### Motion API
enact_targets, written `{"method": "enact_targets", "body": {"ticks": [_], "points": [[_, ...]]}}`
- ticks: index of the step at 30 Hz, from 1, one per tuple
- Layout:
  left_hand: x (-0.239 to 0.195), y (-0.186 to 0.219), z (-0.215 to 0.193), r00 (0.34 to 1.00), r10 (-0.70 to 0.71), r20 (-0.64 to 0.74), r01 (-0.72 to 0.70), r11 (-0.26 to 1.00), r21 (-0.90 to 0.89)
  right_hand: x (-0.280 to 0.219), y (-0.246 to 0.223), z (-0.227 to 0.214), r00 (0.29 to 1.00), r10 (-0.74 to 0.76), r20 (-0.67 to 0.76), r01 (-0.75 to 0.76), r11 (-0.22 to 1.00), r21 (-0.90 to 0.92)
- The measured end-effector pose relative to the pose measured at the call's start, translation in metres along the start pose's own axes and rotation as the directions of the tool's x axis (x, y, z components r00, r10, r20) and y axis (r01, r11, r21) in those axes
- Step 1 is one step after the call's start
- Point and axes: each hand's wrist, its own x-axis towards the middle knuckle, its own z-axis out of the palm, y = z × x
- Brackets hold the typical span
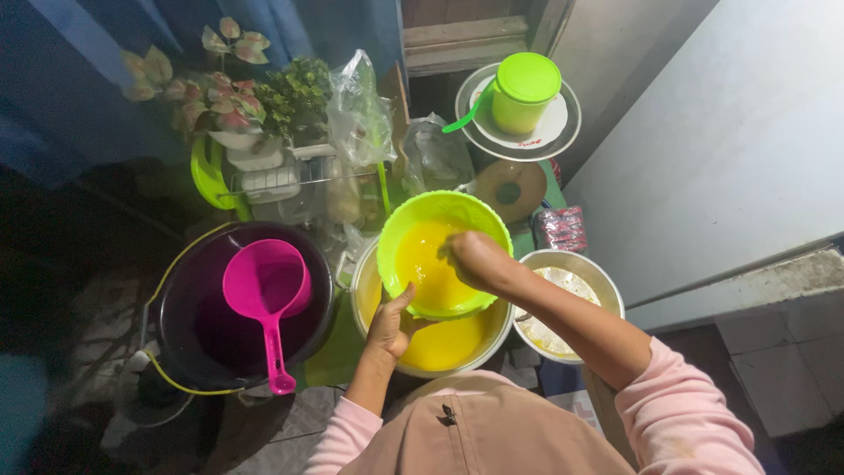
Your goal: The person presses a yellow pulp through a metal sieve into a pot, then pours water from a pink scoop into a green bowl and mixes it by hand. The person pours the mixed liquid through the sieve into the pot and repeats the process.
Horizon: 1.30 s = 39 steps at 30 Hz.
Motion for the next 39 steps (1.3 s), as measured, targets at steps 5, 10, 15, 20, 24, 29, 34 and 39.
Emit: {"method": "enact_targets", "body": {"ticks": [5,10,15,20,24,29,34,39], "points": [[0.0,0.003,0.005,1.0,0.019,-0.004,-0.019,1.0,-0.001,-0.013,-0.048,-0.041,0.924,-0.108,-0.366,0.129,0.991,0.033],[-0.002,0.007,0.011,0.999,0.031,-0.036,-0.03,0.999,0.009,-0.016,-0.047,-0.058,0.902,-0.126,-0.414,0.19,0.975,0.118],[-0.004,0.005,0.009,0.998,0.066,-0.009,-0.066,0.998,-0.003,-0.021,-0.026,-0.054,0.963,-0.19,-0.191,0.213,0.971,0.111],[-0.001,0.001,0.012,0.997,0.068,-0.044,-0.069,0.997,-0.027,-0.037,0.005,-0.065,0.793,-0.053,-0.607,-0.011,0.995,-0.101],[-0.003,0.0,0.016,0.996,0.09,-0.022,-0.091,0.995,-0.05,-0.04,0.025,-0.072,0.863,0.492,-0.115,-0.427,0.832,0.355],[-0.006,-0.002,0.027,0.995,0.098,-0.029,-0.099,0.995,-0.03,-0.051,0.035,-0.057,0.751,0.542,0.376,-0.624,0.399,0.672],[-0.01,-0.009,0.038,0.994,0.099,-0.038,-0.1,0.995,-0.026,-0.055,0.05,-0.029,0.79,0.52,0.324,-0.543,0.351,0.762],[-0.024,0.004,0.054,0.992,0.092,-0.081,-0.088,0.995,0.056,-0.058,0.054,-0.018,0.778,0.571,0.263,-0.504,0.317,0.803]]}}
